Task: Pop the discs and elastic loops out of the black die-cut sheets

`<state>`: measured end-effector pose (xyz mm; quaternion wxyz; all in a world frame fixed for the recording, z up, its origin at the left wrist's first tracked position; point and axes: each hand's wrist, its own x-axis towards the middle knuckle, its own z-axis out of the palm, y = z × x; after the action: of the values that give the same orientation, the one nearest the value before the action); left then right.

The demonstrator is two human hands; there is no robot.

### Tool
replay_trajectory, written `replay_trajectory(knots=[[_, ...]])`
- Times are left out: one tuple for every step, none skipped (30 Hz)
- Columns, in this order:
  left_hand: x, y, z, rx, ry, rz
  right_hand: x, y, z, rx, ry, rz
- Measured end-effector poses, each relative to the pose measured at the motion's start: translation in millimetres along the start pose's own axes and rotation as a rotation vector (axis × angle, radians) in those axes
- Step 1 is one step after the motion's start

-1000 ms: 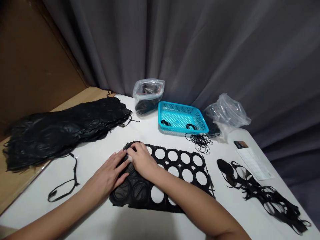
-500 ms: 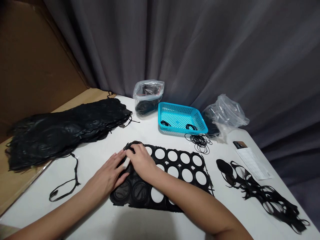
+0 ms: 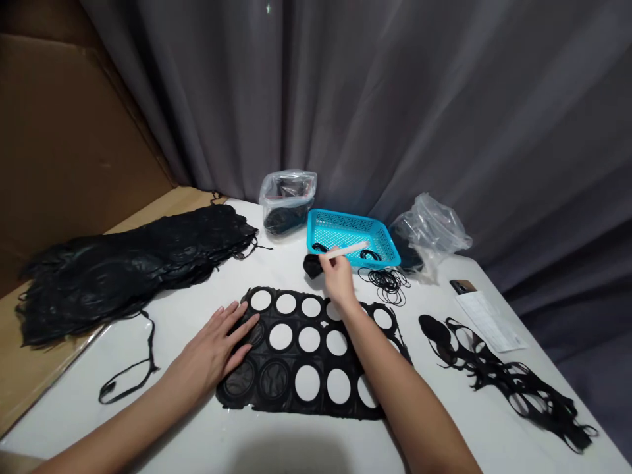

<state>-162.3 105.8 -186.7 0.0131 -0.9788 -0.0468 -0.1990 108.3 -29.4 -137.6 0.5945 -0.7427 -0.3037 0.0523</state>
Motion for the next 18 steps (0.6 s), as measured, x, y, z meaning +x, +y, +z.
replay_trajectory(knots=[[0.4,-1.0,-1.1,-0.001,0.006,0.001,-8.5,-1.7,-17.5,0.08,-0.004,0.055],[1.1,-2.8,-2.1,-0.004,0.01,0.008,-19.3,-2.8,-37.2,0.158,-0.019,0.123],[2.2,-5.4,-2.9,-0.012,0.014,0.02,-31.6,-2.7,-58.8,0.185,-0.015,0.179],[3.6,-9.0,-3.2,-0.027,0.014,0.039,-44.6,-1.1,-81.7,0.179,0.012,0.217],[5.4,-13.4,-2.8,-0.047,0.009,0.06,-57.4,2.2,-105.5,0.176,0.08,0.246],[7.5,-18.6,-1.5,-0.07,0.006,0.083,-69.6,7.2,-129.3,0.182,0.171,0.264],[10.0,-24.2,0.6,-0.092,0.004,0.11,-80.7,13.6,-152.5,0.179,0.273,0.285],[12.9,-29.7,3.3,-0.108,0.002,0.132,-90.4,21.1,-174.5,0.147,0.372,0.306],[16.1,-34.9,6.3,-0.115,0.023,0.165,-98.7,29.4,-194.7,0.087,0.461,0.324],[19.5,-39.2,9.0,-0.11,0.052,0.201,-105.5,38.0,-212.8,0.009,0.537,0.342],[23.0,-42.3,10.9,-0.098,0.083,0.219,-110.8,46.6,-228.4,-0.076,0.597,0.359],[26.2,-44.1,11.5,-0.084,0.107,0.236,-114.9,54.8,-241.4,-0.159,0.645,0.372],[29.0,-44.6,10.5,-0.072,0.111,0.244,-117.8,62.1,-251.8,-0.234,0.683,0.385],[30.9,-43.8,8.0,-0.064,0.105,0.248,-119.9,68.2,-259.8,-0.298,0.717,0.395],[31.8,-41.8,4.0,-0.059,0.099,0.248,-121.5,72.7,-265.7,-0.354,0.742,0.405],[31.5,-38.9,-0.9,-0.056,0.095,0.246,-123.1,75.4,-269.9,-0.416,0.757,0.409],[29.6,-35.3,-6.4,-0.055,0.094,0.243,-125.0,76.1,-272.8,-0.477,0.759,0.405],[26.1,-31.0,-12.1,-0.053,0.097,0.24,-127.5,75.0,-274.8,-0.532,0.749,0.394]])
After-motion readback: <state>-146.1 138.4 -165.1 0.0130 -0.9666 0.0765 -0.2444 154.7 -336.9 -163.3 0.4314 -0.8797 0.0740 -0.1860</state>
